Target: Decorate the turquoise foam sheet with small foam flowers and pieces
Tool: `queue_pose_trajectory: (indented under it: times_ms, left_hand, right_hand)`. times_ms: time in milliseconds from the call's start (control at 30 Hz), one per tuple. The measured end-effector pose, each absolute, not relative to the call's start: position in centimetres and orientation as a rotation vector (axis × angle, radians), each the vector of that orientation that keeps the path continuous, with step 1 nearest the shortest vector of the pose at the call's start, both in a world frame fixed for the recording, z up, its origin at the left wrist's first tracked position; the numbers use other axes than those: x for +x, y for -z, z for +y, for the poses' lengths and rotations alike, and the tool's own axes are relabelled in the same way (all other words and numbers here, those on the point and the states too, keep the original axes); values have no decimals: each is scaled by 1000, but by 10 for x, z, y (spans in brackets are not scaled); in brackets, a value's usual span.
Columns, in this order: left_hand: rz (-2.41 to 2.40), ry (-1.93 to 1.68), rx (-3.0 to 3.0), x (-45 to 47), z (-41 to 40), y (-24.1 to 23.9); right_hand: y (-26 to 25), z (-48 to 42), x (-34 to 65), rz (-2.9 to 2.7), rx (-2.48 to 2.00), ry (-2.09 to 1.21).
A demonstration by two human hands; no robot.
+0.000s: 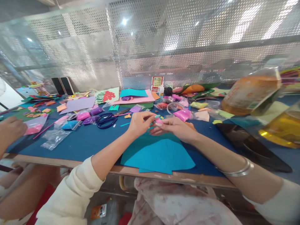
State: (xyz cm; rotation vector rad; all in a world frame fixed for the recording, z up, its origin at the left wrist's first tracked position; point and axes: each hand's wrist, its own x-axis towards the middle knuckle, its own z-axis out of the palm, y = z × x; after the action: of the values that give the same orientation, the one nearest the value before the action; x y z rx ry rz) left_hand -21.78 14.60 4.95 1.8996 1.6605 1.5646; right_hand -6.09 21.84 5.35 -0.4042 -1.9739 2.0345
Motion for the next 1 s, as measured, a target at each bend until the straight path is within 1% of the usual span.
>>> queue_pose_trajectory:
  times_ms: [67,133,333,433,600,833,1000]
  left_hand:
    - [1650,-1690,1819,-224,149,-50]
    - [1610,-1737,1754,-228,150,-49]
    - [1507,-1422,1895,-220,147,-47]
    - [1529,-1378,1957,-215,144,-48]
    - [1644,-1494,1996,-220,145,-51]
    - [1697,-1637,1850,-235,147,-54]
    - [1525,-1364,2044,-223,143,-53]
  right_hand:
    - [-54,219,-60,-1899,-412,-2079]
    - [-54,220,-59,-1876,-398,-2095]
    - [-56,216,-57,-1932,-281,-2075]
    - [-56,214,-59,-1922,-331,-2122]
    - [-55,216,-60,-1960,-430,-2103]
    - [-57,217,-59,-1977,-416,-2088]
    - [-57,215,-59,-2091,-338,-1970]
